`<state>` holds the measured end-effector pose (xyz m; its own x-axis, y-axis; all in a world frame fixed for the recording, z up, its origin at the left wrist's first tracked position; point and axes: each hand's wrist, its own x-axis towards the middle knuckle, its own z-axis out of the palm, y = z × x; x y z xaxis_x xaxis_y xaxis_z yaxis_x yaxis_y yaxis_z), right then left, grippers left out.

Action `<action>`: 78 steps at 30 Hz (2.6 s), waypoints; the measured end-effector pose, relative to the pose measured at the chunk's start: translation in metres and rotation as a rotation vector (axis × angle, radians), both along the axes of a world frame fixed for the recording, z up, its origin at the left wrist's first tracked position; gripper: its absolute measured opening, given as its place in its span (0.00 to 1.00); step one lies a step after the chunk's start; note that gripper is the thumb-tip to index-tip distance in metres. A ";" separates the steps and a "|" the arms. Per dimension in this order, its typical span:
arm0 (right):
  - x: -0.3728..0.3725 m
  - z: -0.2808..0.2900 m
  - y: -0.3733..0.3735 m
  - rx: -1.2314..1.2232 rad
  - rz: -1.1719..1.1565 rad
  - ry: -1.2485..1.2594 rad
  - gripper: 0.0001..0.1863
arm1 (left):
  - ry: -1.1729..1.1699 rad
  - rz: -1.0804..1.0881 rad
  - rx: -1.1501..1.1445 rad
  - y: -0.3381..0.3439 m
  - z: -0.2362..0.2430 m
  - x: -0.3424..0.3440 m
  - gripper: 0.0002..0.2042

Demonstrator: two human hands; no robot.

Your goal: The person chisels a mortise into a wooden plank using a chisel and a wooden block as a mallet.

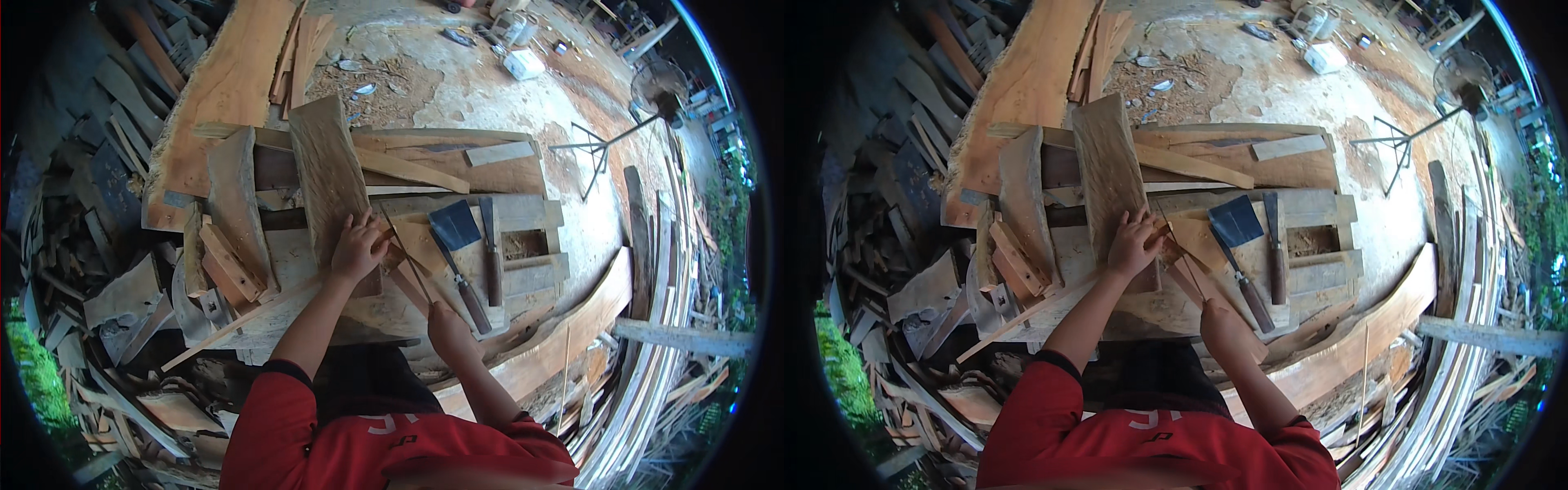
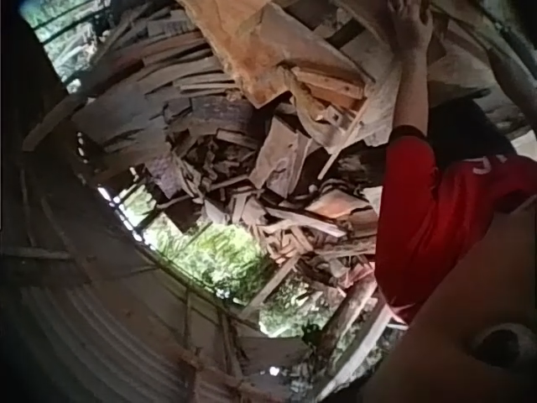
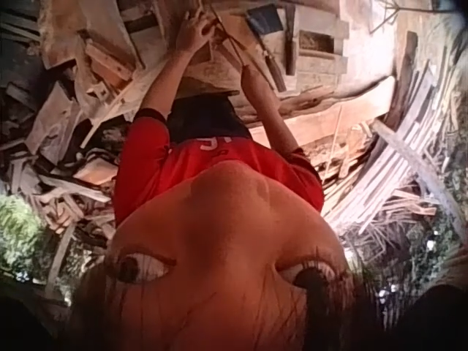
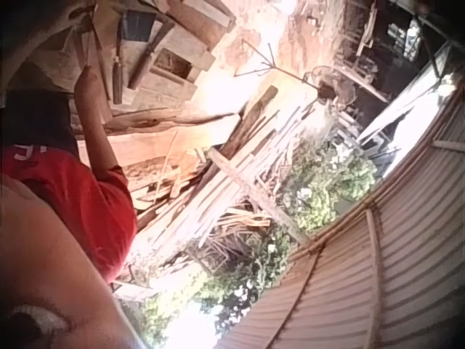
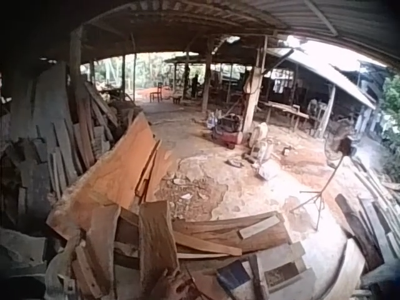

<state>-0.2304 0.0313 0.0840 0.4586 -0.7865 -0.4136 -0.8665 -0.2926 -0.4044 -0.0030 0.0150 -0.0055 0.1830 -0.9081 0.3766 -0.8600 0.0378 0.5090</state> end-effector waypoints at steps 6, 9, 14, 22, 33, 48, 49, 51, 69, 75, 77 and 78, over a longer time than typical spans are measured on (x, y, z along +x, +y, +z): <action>0.025 -0.021 -0.029 -0.060 0.093 0.007 0.11 | 0.003 -0.005 0.033 -0.001 0.004 -0.004 0.10; 0.037 -0.041 -0.038 -0.107 0.110 -0.044 0.14 | 0.020 0.009 0.034 0.000 0.003 -0.008 0.09; 0.050 -0.055 -0.039 -0.103 0.058 -0.149 0.20 | -0.005 0.004 0.022 0.000 -0.001 -0.005 0.08; 0.049 -0.053 -0.041 -0.152 0.089 -0.143 0.09 | -0.119 -0.044 -0.039 -0.006 0.000 -0.005 0.11; 0.059 -0.037 -0.055 -0.135 0.022 -0.201 0.19 | 0.097 -0.029 -0.012 -0.024 -0.005 0.000 0.09; -0.008 -0.015 -0.012 -0.057 0.034 -0.020 0.07 | 0.087 -0.052 -0.033 -0.022 -0.001 -0.001 0.13; -0.002 -0.017 -0.018 -0.061 0.026 -0.020 0.07 | 0.087 -0.060 -0.037 -0.021 -0.001 -0.001 0.13; 0.021 -0.031 -0.038 -0.123 0.088 -0.143 0.07 | 0.087 -0.070 -0.026 -0.021 -0.002 0.001 0.16; 0.068 -0.060 -0.059 -0.173 -0.061 -0.196 0.17 | 0.128 -0.085 0.009 -0.025 0.001 -0.006 0.08; 0.063 -0.040 -0.055 -0.154 -0.009 -0.196 0.13 | 0.062 -0.085 -0.025 -0.021 0.001 -0.005 0.09; 0.054 -0.037 -0.048 -0.088 -0.001 -0.143 0.12 | 0.061 -0.071 -0.027 -0.022 0.000 -0.004 0.09; 0.045 -0.043 -0.043 -0.095 -0.005 -0.145 0.12 | 0.062 -0.054 -0.027 -0.022 0.001 -0.005 0.09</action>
<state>-0.1854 -0.0114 0.0412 0.5043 -0.8211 -0.2674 -0.8027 -0.3315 -0.4958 -0.0082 -0.0069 -0.0048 0.1582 -0.9071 0.3900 -0.8230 0.0972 0.5597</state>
